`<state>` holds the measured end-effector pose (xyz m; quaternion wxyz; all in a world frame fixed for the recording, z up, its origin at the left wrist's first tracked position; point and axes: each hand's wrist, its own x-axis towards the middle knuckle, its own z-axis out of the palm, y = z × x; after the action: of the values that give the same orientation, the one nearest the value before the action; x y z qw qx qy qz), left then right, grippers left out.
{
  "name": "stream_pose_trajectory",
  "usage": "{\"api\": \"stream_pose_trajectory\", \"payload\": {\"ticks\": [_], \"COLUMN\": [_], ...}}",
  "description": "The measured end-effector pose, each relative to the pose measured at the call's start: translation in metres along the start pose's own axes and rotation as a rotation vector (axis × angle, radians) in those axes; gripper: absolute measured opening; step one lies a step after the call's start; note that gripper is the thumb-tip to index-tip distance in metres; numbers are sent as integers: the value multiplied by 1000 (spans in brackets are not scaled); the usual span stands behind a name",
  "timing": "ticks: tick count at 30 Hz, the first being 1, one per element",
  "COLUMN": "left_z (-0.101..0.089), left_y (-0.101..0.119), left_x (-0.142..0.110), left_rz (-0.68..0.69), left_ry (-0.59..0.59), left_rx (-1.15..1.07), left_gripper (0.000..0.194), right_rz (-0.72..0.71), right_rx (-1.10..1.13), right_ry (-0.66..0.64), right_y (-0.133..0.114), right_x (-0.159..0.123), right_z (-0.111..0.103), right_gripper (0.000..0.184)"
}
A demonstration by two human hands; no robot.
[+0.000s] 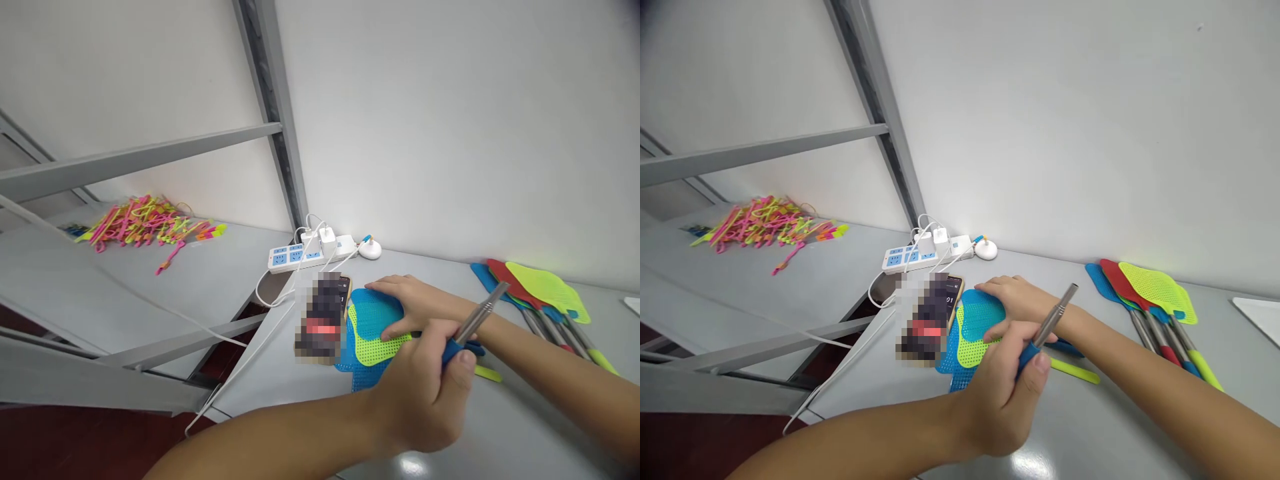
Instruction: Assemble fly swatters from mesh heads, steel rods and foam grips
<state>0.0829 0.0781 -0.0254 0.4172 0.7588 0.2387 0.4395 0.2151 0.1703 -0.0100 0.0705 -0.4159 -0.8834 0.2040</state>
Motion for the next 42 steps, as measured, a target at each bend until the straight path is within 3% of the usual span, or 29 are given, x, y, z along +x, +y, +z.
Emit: {"api": "stream_pose_trajectory", "payload": {"ticks": [2,5,10,14,18,21,24,28,33,35,38,42], "left_z": [-1,-1,-1,-5,-13,-18,-19,-16,-13,-13,-13,-15], "left_y": [-2,-3,-1,-2,-7,-13,-17,-16,-17,-18,-18,-17], "left_x": [1,0,-3,0,10,16,19,18,13,12,13,15], "left_rz": [26,37,74,57,223,352,377,375,345,379,418,392], "left_ry": [27,-14,-104,-97,-59,-111,-179,-300,-401,-390,-371,-363], "left_rx": [0,-24,-67,30,214,388,527,634,709,702,700,707], "left_gripper": [28,29,26,25,22,28,31,34,33,33,33,35], "right_rz": [27,67,257,325,237,286,309,340,575,667,663,465], "right_rx": [-8,37,249,690,1227,1400,1361,1377,1647,1670,1668,1550], "right_ry": [24,183,409,574,775,837,808,830,1200,1286,1243,1118], "right_y": [-2,2,26,39,35,25,17,8,-6,-11,-16,-19], "right_x": [-2,-16,-79,-141,-174,-178,-174,-167,-159,-156,-155,-159], "right_z": [-5,-14,-37,-42,-25,-12,-6,-1,11,16,21,21], "right_gripper": [97,96,88,65,56,64,67,55,21,25,44,39]}}
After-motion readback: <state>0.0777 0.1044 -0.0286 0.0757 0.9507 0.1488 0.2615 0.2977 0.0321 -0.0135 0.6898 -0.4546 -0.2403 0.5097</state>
